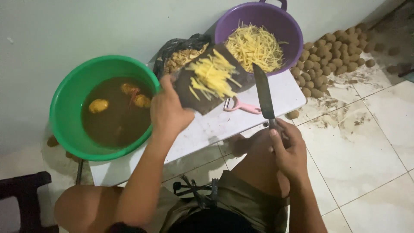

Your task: Slicing potatoes into thin strips on a cutting board and peeling potatoes using a hand peeler.

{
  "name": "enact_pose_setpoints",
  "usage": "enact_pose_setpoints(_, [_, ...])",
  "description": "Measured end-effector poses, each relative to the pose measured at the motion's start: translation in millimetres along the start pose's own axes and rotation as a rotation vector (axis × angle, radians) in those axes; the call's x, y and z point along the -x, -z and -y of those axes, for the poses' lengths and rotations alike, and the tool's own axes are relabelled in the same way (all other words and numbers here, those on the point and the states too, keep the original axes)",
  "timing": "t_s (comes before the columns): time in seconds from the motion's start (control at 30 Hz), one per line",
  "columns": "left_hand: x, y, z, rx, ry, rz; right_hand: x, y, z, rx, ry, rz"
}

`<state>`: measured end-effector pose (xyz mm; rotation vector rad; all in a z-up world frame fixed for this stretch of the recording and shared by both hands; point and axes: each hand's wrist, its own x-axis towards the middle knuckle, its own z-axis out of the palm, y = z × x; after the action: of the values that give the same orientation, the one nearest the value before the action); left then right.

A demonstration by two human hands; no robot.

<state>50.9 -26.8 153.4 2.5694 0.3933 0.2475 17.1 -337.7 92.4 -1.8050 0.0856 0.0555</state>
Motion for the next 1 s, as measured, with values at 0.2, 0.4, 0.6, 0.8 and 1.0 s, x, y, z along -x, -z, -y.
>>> enact_pose_setpoints(0.2, [-57.4, -5.9, -40.2, -0.073, -0.136, -0.027, -41.7, -2.6, 39.1, 0.092, 0.273, -0.014])
enact_pose_setpoints(0.4, [-89.7, -27.3, -42.9, -0.184, -0.169, 0.004, -43.9, -12.4, 92.1, 0.16, 0.26, 0.032])
enact_pose_setpoints(0.6, [-112.8, -21.9, -53.5, -0.233, -0.158, -0.011, -86.9, -49.0, 33.1, 0.045, 0.326, 0.046])
enact_pose_setpoints(0.8, [-156.6, -29.5, -56.7, -0.241, -0.215, -0.032, -128.6, -60.4, 46.1, 0.085, 0.372, 0.055])
enact_pose_setpoints(1.0, [-195.5, -49.6, -64.2, -0.299, -0.234, 0.044, -166.1, -41.3, 49.9, 0.281, 0.423, -0.006])
